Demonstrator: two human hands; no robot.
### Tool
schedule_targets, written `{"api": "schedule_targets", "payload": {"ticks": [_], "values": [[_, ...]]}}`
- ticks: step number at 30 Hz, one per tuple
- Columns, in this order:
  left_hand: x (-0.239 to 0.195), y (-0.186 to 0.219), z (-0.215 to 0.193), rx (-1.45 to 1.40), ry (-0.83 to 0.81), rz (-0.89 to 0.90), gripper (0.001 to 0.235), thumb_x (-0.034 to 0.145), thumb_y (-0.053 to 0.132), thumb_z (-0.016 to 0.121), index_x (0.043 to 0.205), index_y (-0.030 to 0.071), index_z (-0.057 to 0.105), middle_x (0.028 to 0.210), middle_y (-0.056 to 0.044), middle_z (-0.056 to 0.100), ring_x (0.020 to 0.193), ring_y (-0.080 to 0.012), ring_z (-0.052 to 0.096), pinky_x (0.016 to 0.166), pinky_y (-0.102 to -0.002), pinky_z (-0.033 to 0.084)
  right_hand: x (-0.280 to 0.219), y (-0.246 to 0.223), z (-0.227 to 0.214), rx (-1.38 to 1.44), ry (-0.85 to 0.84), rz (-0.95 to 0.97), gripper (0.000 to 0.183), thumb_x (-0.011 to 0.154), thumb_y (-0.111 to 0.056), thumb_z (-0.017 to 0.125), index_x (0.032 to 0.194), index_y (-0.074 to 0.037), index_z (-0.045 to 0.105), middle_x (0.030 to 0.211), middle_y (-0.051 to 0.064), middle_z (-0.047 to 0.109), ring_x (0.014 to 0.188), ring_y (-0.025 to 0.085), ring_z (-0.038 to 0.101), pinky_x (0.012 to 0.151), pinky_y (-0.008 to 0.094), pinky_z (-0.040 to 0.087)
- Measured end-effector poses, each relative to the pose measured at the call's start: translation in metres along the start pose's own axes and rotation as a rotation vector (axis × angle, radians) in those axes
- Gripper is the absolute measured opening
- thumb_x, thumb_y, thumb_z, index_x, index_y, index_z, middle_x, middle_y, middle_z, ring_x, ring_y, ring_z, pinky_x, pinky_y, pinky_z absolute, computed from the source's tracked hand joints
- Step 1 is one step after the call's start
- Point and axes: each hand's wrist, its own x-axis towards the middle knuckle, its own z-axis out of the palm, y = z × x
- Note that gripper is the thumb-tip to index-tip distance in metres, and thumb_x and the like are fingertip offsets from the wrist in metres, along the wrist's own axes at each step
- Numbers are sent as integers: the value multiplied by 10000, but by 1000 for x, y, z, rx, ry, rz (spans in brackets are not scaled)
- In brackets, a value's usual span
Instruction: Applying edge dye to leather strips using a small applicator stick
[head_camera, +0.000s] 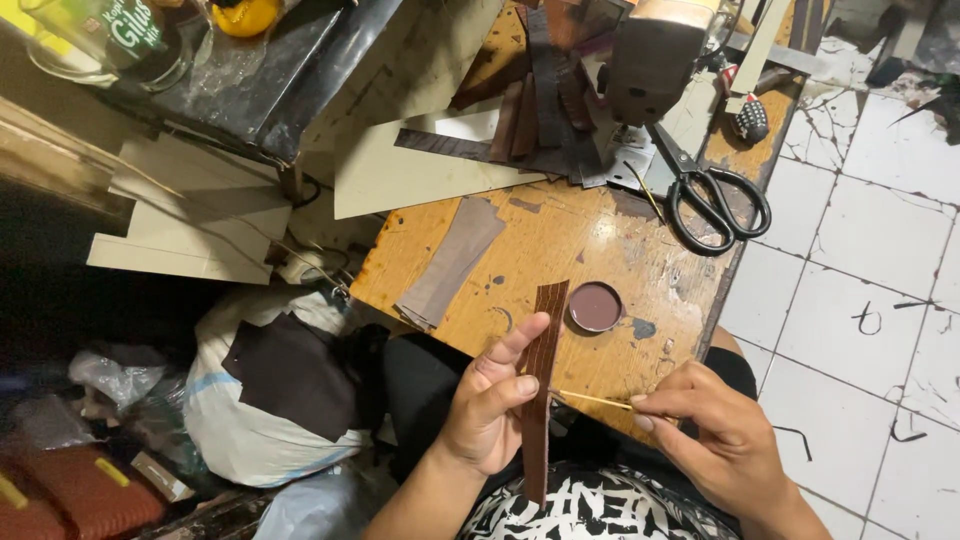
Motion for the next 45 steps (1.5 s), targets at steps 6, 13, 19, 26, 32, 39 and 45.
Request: {"api": "schedule_targets", "payload": {"ticks": [6,13,19,26,32,39,45], "values": [[-1,0,0,-24,3,-20,695,869,-47,644,1540,9,471,1232,-196,671,718,-203,709,629,-281,628,2,0,2,-7,28,9,118,863,-69,722,977,-81,751,773,27,689,683,127,614,642,242,479],[-1,3,1,7,10,-10,688,864,-24,660,1528,-3,479,1262,-189,668,805,-187,712,674,-266,628,3,3,2,-20,6,19,85,880,-93,705,958,-79,736,783,25,706,699,133,617,670,253,492],[0,3,-2,45,21,7,690,854,-5,680,1518,-8,491,1312,-158,632,884,-164,674,684,-238,616,7,0,3,14,-39,-30,114,846,-75,743,959,-87,741,756,17,693,668,126,633,666,250,503],[0,3,-6,2,12,-8,690,870,-23,656,1535,5,474,1277,-171,652,807,-179,697,657,-268,629,8,2,4,-28,-21,4,70,873,-103,714,937,-80,732,784,25,712,701,144,633,682,263,494],[0,3,-7,14,10,4,686,860,-3,668,1521,9,487,1371,-178,629,1023,-207,675,787,-266,602,8,3,9,-14,-16,16,43,869,-85,716,911,-90,720,775,28,674,707,149,618,688,257,485],[0,6,-7,-29,-24,5,683,873,-15,661,1528,4,468,1422,-220,602,1194,-270,649,943,-316,583,5,9,11,5,-43,9,71,908,-77,658,930,-100,721,809,20,698,723,144,641,701,250,505],[-1,7,-10,-18,25,-21,703,864,-18,669,1540,20,479,1311,-200,654,823,-196,709,648,-274,633,5,11,12,27,-59,-11,76,907,-99,664,941,-83,730,817,31,662,732,148,624,691,248,492]]}}
